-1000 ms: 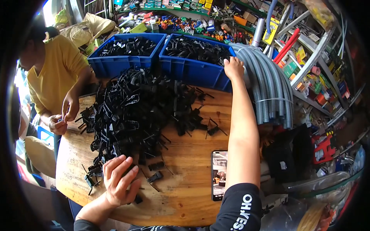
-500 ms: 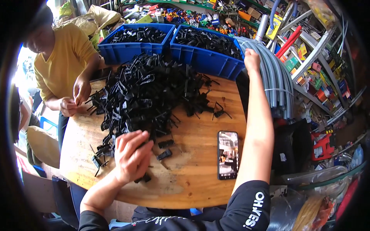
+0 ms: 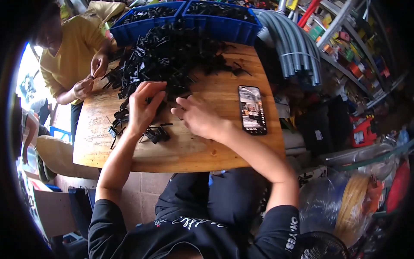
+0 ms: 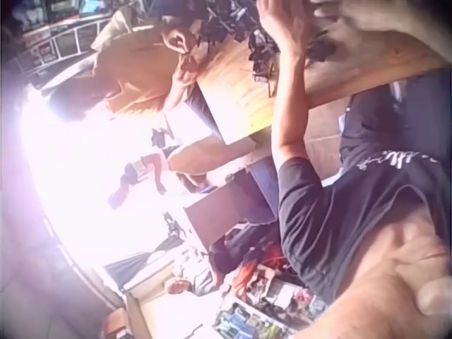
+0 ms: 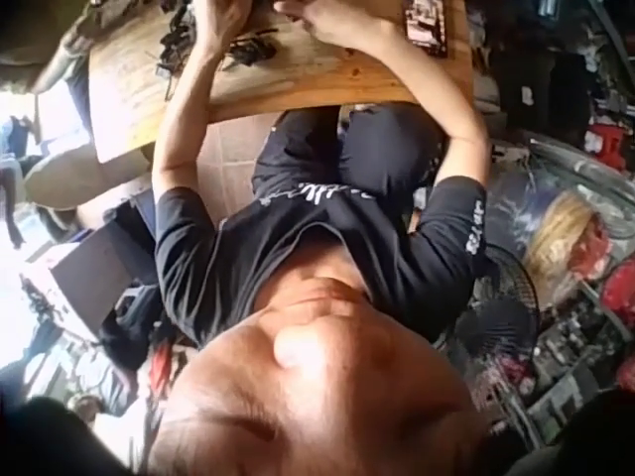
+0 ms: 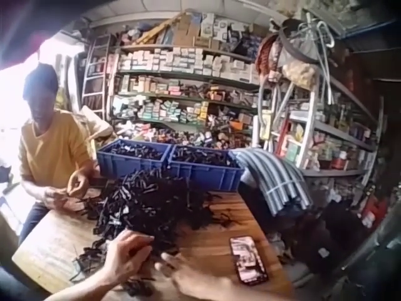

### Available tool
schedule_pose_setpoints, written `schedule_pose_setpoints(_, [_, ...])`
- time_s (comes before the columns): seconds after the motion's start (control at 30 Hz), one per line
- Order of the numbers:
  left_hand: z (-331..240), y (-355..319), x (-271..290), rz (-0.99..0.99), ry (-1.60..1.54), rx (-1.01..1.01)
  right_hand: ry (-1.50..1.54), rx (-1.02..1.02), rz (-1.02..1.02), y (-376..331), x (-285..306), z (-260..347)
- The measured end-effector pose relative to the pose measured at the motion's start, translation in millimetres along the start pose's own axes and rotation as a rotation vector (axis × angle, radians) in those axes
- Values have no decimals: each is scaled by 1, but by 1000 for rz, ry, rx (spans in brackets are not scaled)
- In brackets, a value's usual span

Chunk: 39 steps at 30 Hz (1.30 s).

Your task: Assembling small black plastic components by snapping pieces together on a workbench.

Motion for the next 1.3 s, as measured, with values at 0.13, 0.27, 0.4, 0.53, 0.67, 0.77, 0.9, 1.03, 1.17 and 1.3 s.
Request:
schedule_pose_setpoints(0.13, [-35, -15, 31, 536, 341, -16, -68, -42, -116, -14, -9, -30])
schedule_pose_setpoints(0.27, [-15, -61, 16, 602, 591, -267, -9, -42, -71, -4, 3, -33])
schedule_pose_setpoints(0.4, [6, -51, -10, 395, 466, -224, 1, 85, -61, 7, -6, -27])
schedule_pose_setpoints(0.53, [-7, -12, -11, 321, 127, -192, -85, 27, -78, -4, -6, -36])
schedule_pose_setpoints(0.67, [-15, 23, -14, 385, -284, 190, 48, 90, -152, -8, 3, -39])
schedule_pose_setpoints(0.77, [-20, 20, -21, 263, -350, 170, 301, 19, -560, -9, 21, -33])
schedule_pose_setpoints(0.9, [-17, 2, -25, 261, -329, 36, 1117, -347, -734, -8, 20, -24])
schedule_pose_setpoints(1.03, [-19, 0, -25, 275, -263, 47, 1063, -454, -623, -12, 24, -25])
schedule_pose_setpoints(1.17, [-12, -4, -32, 341, -525, 264, 964, -210, -785, -9, 28, -22])
schedule_pose_setpoints(1.3, [-9, -6, -30, 374, -624, 370, 1056, -185, -761, -10, 29, -16])
Point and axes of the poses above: each hand's wrist, its own y-axis towards the middle knuckle, its own x-axis out of the back of the hand, z = x × y, the point moved 2 cm from there along y, towards the middle knuckle, and after that the axes turned 14 degrees about y, right-handed, at the moved point
